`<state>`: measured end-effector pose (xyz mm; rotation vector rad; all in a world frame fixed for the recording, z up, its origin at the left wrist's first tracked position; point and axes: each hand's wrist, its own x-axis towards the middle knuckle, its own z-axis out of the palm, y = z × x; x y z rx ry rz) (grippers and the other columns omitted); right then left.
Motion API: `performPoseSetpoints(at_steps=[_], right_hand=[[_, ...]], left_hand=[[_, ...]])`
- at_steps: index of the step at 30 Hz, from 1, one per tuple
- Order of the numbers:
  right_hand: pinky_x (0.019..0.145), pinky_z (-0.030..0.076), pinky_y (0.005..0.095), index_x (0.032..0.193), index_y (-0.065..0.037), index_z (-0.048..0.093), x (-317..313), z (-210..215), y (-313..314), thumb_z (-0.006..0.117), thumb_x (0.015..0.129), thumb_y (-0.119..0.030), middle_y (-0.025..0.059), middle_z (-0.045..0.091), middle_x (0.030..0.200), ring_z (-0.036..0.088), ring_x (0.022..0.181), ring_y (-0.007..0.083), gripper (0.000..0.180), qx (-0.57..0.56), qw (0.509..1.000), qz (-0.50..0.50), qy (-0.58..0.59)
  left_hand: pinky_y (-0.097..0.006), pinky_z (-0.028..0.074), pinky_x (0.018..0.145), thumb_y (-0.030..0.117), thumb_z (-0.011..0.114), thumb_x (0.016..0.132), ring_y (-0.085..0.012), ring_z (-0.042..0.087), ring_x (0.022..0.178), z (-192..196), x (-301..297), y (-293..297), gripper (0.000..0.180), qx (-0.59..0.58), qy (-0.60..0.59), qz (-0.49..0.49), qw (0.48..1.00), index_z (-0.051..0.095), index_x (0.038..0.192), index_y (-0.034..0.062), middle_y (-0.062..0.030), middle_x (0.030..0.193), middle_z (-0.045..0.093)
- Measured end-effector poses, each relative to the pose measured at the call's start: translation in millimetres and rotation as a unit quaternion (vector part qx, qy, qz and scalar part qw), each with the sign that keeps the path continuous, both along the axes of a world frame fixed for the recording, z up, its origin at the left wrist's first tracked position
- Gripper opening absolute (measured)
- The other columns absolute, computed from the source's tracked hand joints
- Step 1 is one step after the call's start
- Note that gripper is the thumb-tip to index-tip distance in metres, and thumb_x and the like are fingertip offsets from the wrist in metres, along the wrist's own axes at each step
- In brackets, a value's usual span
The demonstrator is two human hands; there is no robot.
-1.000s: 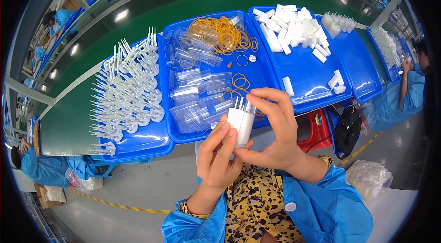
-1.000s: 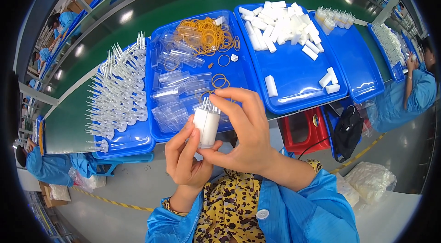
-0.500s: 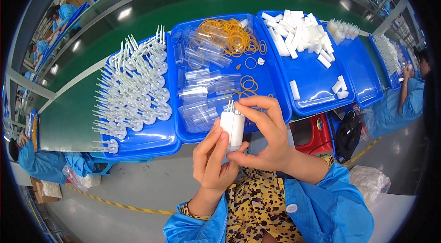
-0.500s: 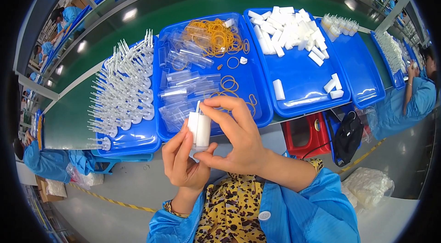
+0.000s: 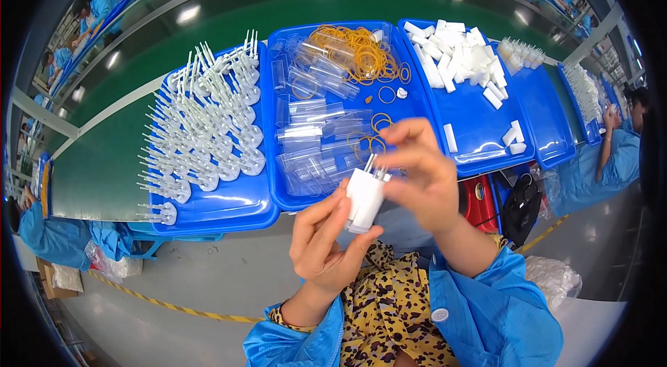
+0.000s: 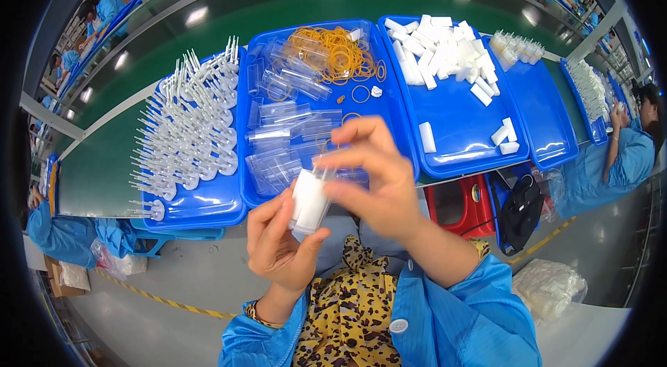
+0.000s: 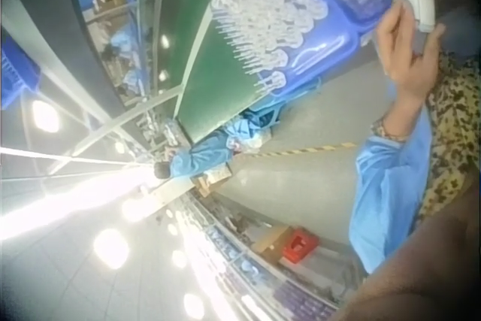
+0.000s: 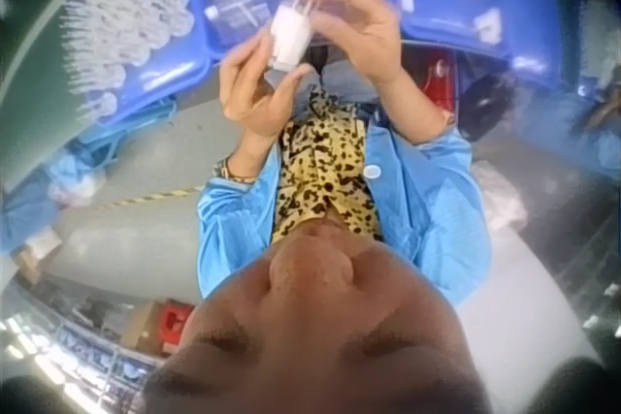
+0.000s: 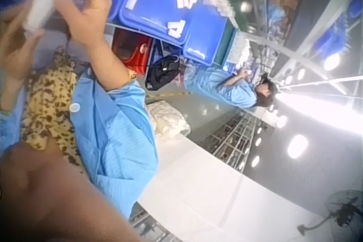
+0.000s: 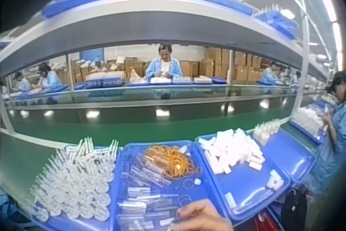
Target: The person assembles dropper components by fitting foam pieces and clear plastic tubes onto plastic dropper stems by hand, then secures each bundle with a rubber band.
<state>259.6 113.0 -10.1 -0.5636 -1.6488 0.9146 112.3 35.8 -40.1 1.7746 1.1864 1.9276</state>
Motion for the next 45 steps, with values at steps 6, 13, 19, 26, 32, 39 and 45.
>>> performPoseSetpoints(at_steps=[6,13,19,26,32,39,45], right_hand=[[0.092,0.046,0.0336,0.119,-0.004,0.06,10,-6,56,0.066,0.081,-0.006,0.0124,0.058,0.107,0.059,0.101,0.0256,0.038,0.042,0.927,-0.097,-0.361],[0.078,0.048,0.0393,0.108,-0.006,0.063,2,-9,60,0.07,0.077,-0.011,0.0088,0.058,0.09,0.059,0.09,0.0283,0.032,0.073,0.873,-0.191,-0.442],[0.075,0.047,0.0399,0.098,-0.008,0.062,3,7,78,0.071,0.075,-0.014,0.008,0.059,0.089,0.059,0.089,0.0275,0.026,0.059,0.862,-0.133,-0.486],[0.078,0.043,0.0424,0.093,-0.009,0.061,27,2,88,0.067,0.075,-0.005,0.0083,0.062,0.096,0.059,0.087,0.0289,0.019,0.116,0.849,-0.195,-0.477],[0.098,0.045,0.0376,0.11,-0.001,0.053,49,8,59,0.058,0.088,0.0,0.015,0.06,0.112,0.058,0.112,0.0247,0.022,-0.061,0.99,0.123,0.037],[0.091,0.049,0.037,0.108,-0.003,0.053,60,-2,55,0.06,0.087,0.001,0.0133,0.057,0.11,0.06,0.104,0.0221,0.022,-0.036,0.977,0.163,0.131],[0.066,0.05,0.0258,0.102,-0.002,0.055,68,1,37,0.063,0.086,0.0,0.0103,0.054,0.108,0.059,0.08,0.0142,0.018,-0.186,0.97,0.065,0.139]], left_hand=[[-0.044,0.054,0.092,-0.003,0.074,0.071,-0.038,0.061,0.106,1,1,0,0.042,0.008,-0.05,0.011,0.999,0.06,0.111,-0.0054,-0.0218,0.114,0.053],[-0.042,0.054,0.09,-0.005,0.071,0.072,-0.0376,0.06,0.108,-2,0,1,0.043,-0.014,-0.055,-0.006,0.998,0.058,0.114,-0.004,-0.0219,0.117,0.052],[-0.042,0.051,0.092,-0.008,0.068,0.073,-0.0377,0.06,0.11,-2,5,5,0.033,-0.016,-0.059,-0.029,0.998,0.064,0.106,-0.0032,-0.021,0.118,0.052],[-0.045,0.046,0.099,-0.004,0.065,0.081,-0.0381,0.053,0.119,0,4,2,0.029,-0.05,-0.095,-0.077,0.991,0.062,0.11,0.0,-0.0197,0.125,0.048],[-0.044,0.049,0.094,0.0,0.077,0.075,-0.0379,0.058,0.112,-3,2,3,0.024,-0.03,-0.138,-0.04,0.989,0.066,0.097,-0.0003,-0.0196,0.117,0.053],[-0.045,0.05,0.094,0.002,0.076,0.077,-0.0377,0.058,0.111,2,9,1,0.017,-0.048,-0.119,-0.05,0.99,0.067,0.092,0.0008,-0.0187,0.115,0.054],[-0.045,0.051,0.092,0.002,0.077,0.076,-0.0352,0.06,0.107,6,10,2,0.014,-0.022,-0.111,-0.012,0.993,0.067,0.085,0.0017,-0.0172,0.111,0.056]])
